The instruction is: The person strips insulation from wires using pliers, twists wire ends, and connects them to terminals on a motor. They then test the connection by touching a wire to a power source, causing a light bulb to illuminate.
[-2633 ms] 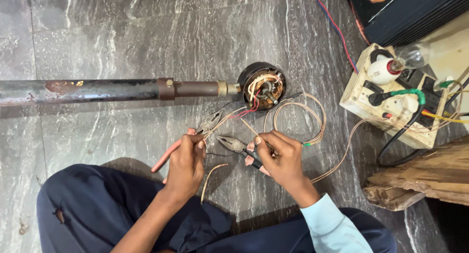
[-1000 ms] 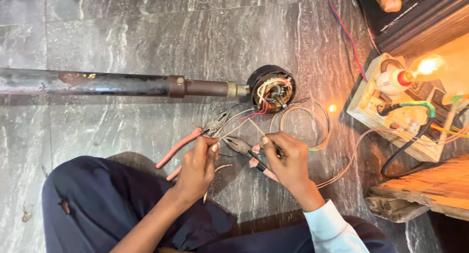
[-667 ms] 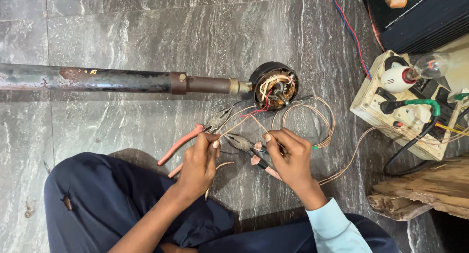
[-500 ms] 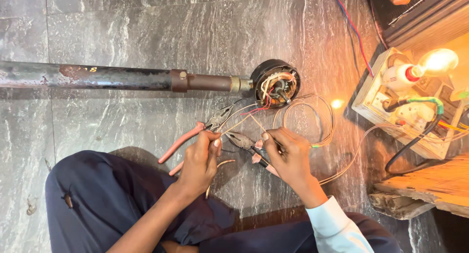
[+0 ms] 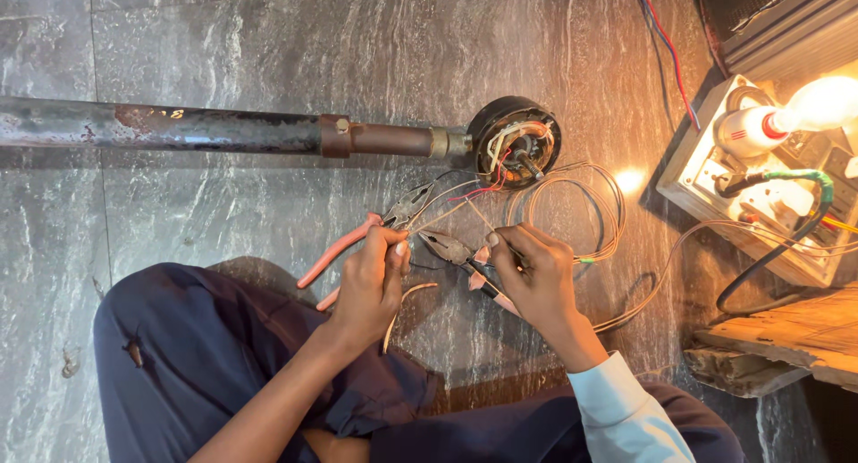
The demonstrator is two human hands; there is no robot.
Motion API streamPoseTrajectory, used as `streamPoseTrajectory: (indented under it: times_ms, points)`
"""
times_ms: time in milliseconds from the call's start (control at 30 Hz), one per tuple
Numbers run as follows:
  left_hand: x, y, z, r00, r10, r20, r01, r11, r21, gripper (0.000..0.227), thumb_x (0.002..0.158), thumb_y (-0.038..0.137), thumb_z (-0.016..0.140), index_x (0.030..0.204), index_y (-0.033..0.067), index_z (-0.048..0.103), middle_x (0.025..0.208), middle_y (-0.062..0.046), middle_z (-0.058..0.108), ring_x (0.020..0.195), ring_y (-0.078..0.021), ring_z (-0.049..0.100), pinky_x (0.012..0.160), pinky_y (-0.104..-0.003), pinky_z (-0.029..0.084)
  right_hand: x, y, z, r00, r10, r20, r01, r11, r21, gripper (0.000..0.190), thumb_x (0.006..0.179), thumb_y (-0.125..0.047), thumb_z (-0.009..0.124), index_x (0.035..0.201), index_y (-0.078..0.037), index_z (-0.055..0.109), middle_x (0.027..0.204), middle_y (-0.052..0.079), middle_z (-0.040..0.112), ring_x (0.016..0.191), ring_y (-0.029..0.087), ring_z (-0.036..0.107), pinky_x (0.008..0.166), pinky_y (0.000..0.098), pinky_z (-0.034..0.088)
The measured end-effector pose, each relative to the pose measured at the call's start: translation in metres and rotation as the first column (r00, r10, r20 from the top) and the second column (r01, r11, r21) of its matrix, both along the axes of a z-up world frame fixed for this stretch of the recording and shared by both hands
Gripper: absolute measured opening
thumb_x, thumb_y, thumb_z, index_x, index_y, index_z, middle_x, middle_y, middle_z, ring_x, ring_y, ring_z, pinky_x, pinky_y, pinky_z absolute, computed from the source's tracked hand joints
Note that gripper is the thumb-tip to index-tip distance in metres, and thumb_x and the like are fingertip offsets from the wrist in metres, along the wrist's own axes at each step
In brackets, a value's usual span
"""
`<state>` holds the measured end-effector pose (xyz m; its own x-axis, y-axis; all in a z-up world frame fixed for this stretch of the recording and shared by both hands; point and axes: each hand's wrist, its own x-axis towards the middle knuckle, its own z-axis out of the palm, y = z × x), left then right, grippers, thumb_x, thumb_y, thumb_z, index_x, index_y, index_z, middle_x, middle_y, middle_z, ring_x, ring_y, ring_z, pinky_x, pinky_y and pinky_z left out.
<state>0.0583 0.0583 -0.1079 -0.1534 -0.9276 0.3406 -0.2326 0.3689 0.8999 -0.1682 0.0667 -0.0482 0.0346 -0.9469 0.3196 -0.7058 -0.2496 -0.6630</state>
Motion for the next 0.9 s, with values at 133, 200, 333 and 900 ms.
streamPoseTrajectory:
  times_ms: [133,200,333,900]
  points:
    - [0.002,-0.001,0.002,0.999,0.024,0.034,-0.026,0.999,0.041,0.006,0.102,-0.003,0.052,0.108,-0.0026,0.051,0.073,-0.015,0.064,0.062,-0.0246,0.067,0.059,-0.035,0.052,-0.001,0.002,0.0,1.0,0.006,0.012,-0.007,0.999,0.038,0.011,0.094,-0.007,0.068,0.088,0.001,0.073,0.078,0.01,0.072,0.059,0.016,0.066,0.053,0.031,0.048]
    - [0.004,-0.003,0.001,0.998,0.039,0.059,-0.043,0.997,0.06,0.005,0.102,-0.002,0.051,0.107,-0.0027,0.05,0.073,-0.016,0.064,0.061,-0.0256,0.065,0.058,-0.036,0.051,0.0,0.003,0.0,0.999,0.021,0.037,-0.023,0.998,0.063,0.012,0.094,-0.008,0.066,0.088,0.001,0.072,0.083,0.01,0.074,0.068,0.017,0.073,0.06,0.0307,0.055]
    - [0.006,-0.007,0.0,0.996,0.077,0.055,-0.083,0.99,0.116,0.001,0.103,-0.001,0.049,0.103,-0.0019,0.048,0.072,-0.016,0.062,0.059,-0.0259,0.062,0.057,-0.037,0.049,0.002,0.001,-0.001,0.999,0.012,-0.041,-0.007,0.993,0.115,0.012,0.091,-0.007,0.065,0.086,0.002,0.072,0.083,0.012,0.076,0.068,0.022,0.074,0.061,0.034,0.055]
    - [0.007,-0.002,0.015,0.997,0.06,0.042,-0.067,0.975,0.211,0.003,0.104,0.002,0.049,0.103,-0.0006,0.049,0.066,-0.012,0.06,0.055,-0.0218,0.06,0.055,-0.035,0.048,0.007,-0.001,-0.003,0.999,-0.021,-0.043,0.026,0.991,0.134,0.013,0.092,-0.01,0.067,0.089,0.001,0.073,0.079,0.012,0.074,0.063,0.02,0.071,0.058,0.0337,0.053]
